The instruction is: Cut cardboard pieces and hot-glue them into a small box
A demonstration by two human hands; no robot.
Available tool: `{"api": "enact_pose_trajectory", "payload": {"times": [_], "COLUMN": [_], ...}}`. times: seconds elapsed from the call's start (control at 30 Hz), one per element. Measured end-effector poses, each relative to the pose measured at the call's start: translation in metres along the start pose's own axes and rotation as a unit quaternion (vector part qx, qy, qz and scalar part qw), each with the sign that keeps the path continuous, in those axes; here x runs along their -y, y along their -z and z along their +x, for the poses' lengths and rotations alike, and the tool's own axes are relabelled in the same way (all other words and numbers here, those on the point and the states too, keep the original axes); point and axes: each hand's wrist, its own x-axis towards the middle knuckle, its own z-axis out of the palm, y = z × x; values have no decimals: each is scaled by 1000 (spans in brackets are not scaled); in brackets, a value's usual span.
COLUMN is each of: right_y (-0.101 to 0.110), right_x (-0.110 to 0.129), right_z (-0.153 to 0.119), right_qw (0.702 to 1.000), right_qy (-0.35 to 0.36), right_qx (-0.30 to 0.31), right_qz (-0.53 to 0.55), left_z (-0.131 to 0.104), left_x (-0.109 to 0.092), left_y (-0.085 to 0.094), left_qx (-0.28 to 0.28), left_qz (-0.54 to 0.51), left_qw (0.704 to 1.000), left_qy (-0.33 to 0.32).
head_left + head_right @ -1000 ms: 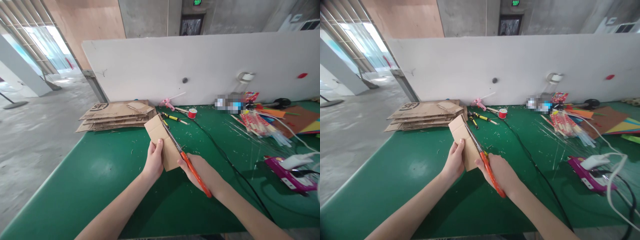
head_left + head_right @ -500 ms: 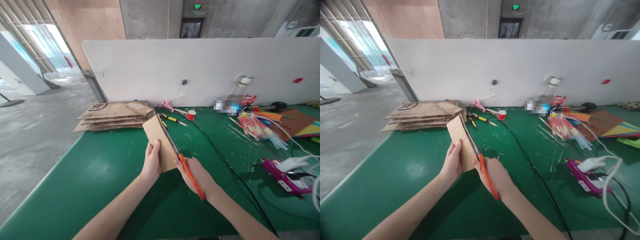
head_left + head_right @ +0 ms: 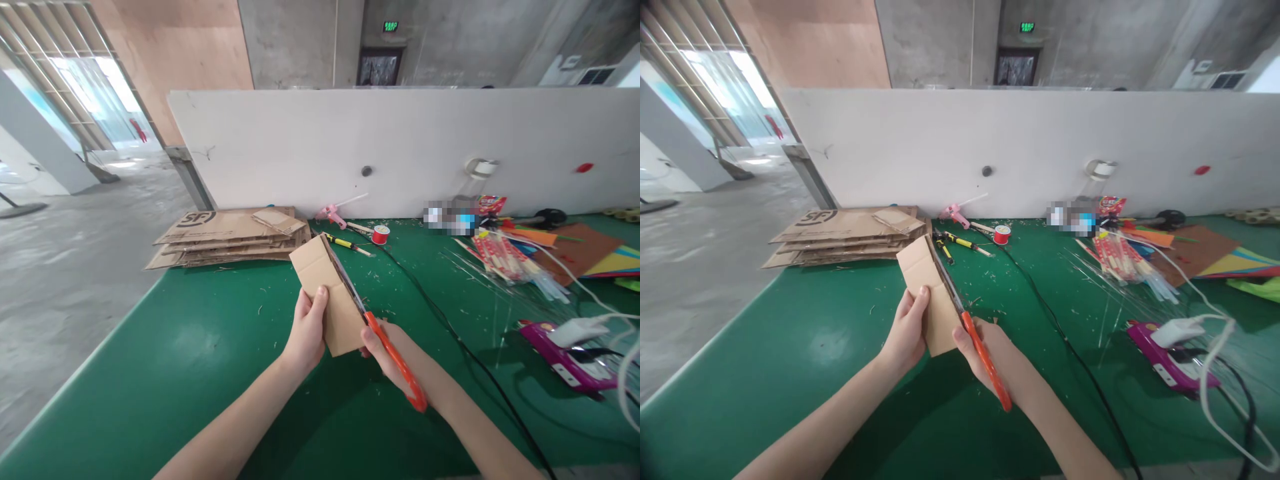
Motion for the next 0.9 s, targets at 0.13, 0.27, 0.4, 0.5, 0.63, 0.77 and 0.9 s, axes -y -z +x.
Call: {"api": "enact_pose_trajectory", "payload": {"times": [0.13,0.27,0.4,0.5,0.63,0.77,0.9], "right_y": [4,2,-1,-2,-5,-8,-12], "right_x": [4,3,4,6,7,3,1], "right_z": [1,5,4,1,0,-1,-5], "right_qw": [999,999,999,999,998,997,997], "right_qy": [21,40,30,27,26,8,-15], "right_qx": [9,-15,-21,-45,-55,-72,-71], "right_qz": [25,13,3,2,0,-15,13], "left_z": [-6,-5,-6,-9,-11,-10,-12], "left_x": [0,1,3,4,6,8,10], "left_y": [-1,1,1,0,-1,-1,-2], "left_qx": [35,37,55,64,66,66,53], "left_qz": [31,42,30,21,21,38,48], "left_qw": [999,998,998,998,997,997,997], "left_qy": [-14,-20,-13,-13,-16,-21,-25]}}
